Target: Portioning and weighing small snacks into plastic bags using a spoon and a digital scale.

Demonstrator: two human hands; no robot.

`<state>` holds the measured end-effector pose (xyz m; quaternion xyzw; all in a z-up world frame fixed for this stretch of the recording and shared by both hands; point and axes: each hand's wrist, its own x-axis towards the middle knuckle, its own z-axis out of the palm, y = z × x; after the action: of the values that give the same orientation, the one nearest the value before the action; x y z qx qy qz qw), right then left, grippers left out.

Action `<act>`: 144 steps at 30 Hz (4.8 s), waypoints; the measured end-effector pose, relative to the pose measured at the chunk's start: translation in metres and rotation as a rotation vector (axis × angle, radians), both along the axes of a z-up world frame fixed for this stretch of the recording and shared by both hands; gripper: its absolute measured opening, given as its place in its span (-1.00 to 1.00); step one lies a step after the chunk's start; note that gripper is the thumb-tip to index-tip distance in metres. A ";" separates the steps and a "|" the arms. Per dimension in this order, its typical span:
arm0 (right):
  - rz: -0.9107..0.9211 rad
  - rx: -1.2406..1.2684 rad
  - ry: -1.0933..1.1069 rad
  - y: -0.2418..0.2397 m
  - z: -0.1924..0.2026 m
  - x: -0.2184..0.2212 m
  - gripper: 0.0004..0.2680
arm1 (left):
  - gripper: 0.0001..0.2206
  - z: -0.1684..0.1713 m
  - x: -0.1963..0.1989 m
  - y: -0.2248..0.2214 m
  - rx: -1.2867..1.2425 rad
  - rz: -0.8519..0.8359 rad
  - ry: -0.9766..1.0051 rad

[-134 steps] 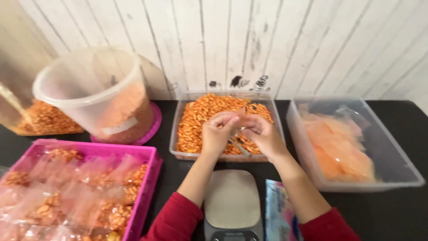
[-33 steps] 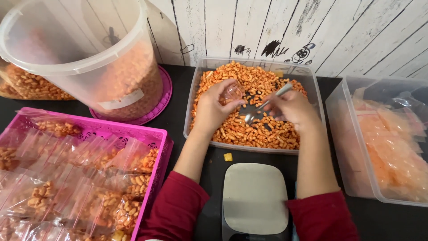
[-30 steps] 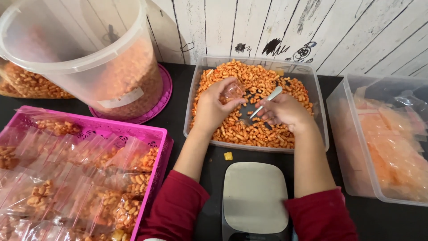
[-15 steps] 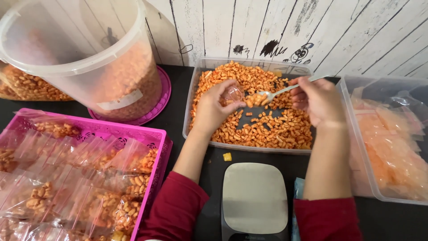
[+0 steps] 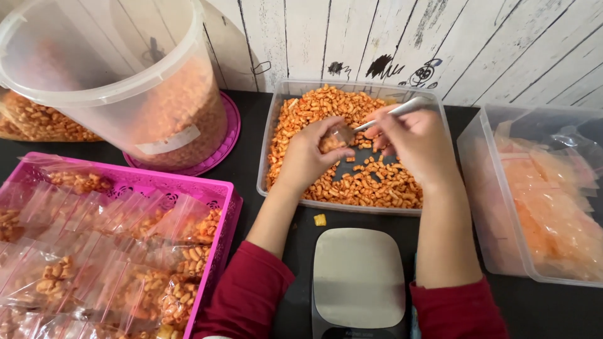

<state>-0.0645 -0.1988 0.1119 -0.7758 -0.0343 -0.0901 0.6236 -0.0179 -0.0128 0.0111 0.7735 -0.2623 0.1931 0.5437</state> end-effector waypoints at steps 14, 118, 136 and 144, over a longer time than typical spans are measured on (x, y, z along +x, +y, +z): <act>-0.170 -0.101 -0.150 -0.039 0.022 -0.011 -0.83 | -0.61 0.035 -0.008 0.005 -0.457 -0.254 0.562; 0.686 -0.004 -0.237 0.397 0.001 -0.052 -0.75 | -0.77 0.103 -0.233 0.346 0.079 0.898 0.083; 0.751 -0.587 -0.429 0.536 -0.083 0.032 -0.82 | -0.87 0.034 -0.154 0.468 0.417 1.248 0.529; 0.832 -0.844 -0.498 0.560 -0.107 0.032 -0.80 | -0.80 0.013 -0.165 0.487 0.687 1.365 0.521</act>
<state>-0.0321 0.3614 0.0049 -0.8322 -0.5086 0.0032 0.2207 -0.1827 0.4743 0.0236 0.9071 0.3586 0.2047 0.0815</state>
